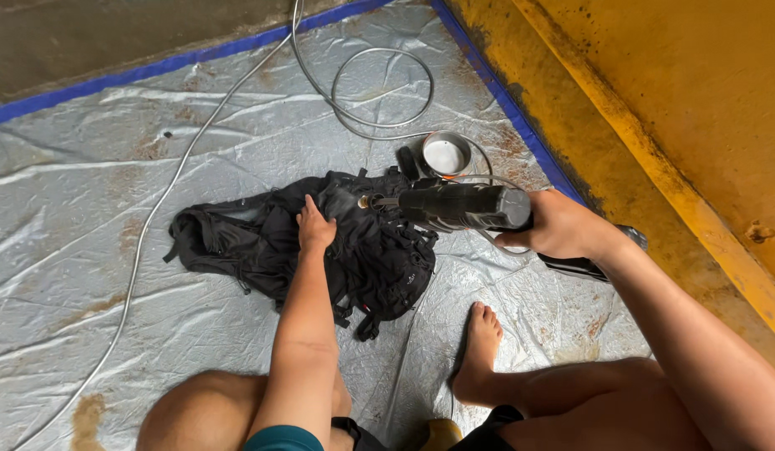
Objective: The person uses a handheld power tool on a black vest while sitting on a tarp-covered floor. They move the tool across different parts of the garment and adjust its position by hand.
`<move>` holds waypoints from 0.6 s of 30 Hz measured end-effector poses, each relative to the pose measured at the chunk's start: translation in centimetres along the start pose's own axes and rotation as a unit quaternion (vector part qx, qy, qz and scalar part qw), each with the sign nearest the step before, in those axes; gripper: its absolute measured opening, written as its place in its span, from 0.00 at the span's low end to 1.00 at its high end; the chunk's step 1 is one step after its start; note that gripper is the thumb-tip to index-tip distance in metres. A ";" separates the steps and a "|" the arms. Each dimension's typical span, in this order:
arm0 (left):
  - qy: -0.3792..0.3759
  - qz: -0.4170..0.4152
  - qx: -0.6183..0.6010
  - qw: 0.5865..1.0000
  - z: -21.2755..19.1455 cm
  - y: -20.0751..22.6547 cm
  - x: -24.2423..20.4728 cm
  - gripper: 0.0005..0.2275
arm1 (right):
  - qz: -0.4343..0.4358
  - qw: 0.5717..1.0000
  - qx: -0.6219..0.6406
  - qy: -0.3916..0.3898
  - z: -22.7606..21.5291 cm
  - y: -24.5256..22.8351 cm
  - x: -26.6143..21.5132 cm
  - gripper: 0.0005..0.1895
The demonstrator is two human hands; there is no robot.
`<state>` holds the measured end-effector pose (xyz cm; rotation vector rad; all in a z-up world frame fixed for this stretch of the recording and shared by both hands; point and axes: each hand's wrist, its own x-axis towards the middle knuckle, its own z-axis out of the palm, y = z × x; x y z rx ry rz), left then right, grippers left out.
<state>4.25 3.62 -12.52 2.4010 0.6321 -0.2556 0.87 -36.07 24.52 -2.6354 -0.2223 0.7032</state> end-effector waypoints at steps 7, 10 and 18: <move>0.028 -0.057 0.057 0.996 3.0 -3.6 4.6 0.33 | 0.012 0.999 -0.034 0.015 0.5 2.3 1.0 0.24; -0.022 -0.076 -0.060 0.995 4.3 -5.3 6.3 0.41 | 0.015 0.999 -0.026 0.016 0.4 1.5 0.8 0.24; -0.021 -0.100 -0.228 0.968 7.8 -4.1 8.2 0.32 | 0.014 1.000 -0.008 0.021 -0.2 1.5 0.7 0.22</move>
